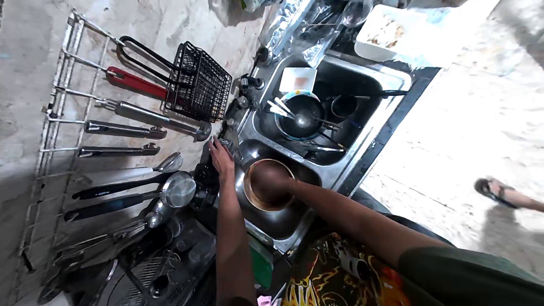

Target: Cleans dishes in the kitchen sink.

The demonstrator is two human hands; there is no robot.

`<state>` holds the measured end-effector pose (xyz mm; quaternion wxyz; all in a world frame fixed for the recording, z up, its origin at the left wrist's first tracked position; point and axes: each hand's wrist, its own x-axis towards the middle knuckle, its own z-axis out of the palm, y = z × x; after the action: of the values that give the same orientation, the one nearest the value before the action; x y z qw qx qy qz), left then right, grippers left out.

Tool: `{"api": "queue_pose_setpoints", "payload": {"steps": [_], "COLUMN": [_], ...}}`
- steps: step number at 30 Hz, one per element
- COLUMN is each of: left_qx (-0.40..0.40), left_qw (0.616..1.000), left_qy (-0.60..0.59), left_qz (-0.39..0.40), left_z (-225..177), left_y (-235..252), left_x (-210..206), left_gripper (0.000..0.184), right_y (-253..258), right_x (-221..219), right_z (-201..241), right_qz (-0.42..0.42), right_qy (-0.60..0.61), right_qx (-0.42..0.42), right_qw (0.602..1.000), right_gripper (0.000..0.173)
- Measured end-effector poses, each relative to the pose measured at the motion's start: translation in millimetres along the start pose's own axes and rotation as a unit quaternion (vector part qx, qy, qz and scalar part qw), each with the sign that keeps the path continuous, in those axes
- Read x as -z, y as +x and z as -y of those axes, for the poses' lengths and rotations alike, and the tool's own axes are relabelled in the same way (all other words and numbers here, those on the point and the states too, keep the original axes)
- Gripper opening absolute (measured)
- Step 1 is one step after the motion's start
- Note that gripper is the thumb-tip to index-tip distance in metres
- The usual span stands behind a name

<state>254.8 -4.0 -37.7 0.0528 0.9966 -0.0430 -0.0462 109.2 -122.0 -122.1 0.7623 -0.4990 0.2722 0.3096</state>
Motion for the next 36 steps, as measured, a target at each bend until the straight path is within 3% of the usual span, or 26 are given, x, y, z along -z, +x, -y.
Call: {"api": "queue_pose_setpoints", "payload": {"steps": [5,9,11,16,21,30,36], "left_qx": [-0.007,-0.012,-0.009,0.005,0.064,0.111,0.042], "left_qw": [0.996,0.997,0.996,0.992,0.990,0.988,0.995], "left_qy": [0.044,0.045,0.061,0.095,0.088,0.075,0.031], "left_qz": [0.072,0.068,0.069,0.082,0.094,0.083,0.088], "left_z": [-2.1,0.1,0.4,-3.0,-10.9,-25.5,-16.2], "left_y": [22.5,26.1,27.8,30.7,38.7,39.0,37.8], "left_x": [0.3,-10.6,-14.8,-10.6,-3.3,1.9,-2.5], "left_gripper": [0.046,0.044,0.045,0.047,0.065,0.052,0.040], "right_y": [0.5,12.4,19.0,26.1,25.5,22.4,25.9], "right_x": [2.7,-2.4,-1.2,-4.2,-9.6,-8.9,-2.8], "right_z": [9.6,14.2,13.5,25.6,38.4,51.8,48.2], "right_qz": [0.105,-0.003,-0.002,0.121,0.161,0.177,0.210], "right_qy": [0.038,0.050,0.079,0.245,0.283,0.311,0.297], "right_qx": [0.052,0.008,0.004,-0.018,-0.002,-0.007,0.000], "right_qw": [0.992,0.999,0.997,0.962,0.946,0.934,0.931], "right_gripper": [0.060,0.052,0.052,0.062,0.064,0.067,0.068]}}
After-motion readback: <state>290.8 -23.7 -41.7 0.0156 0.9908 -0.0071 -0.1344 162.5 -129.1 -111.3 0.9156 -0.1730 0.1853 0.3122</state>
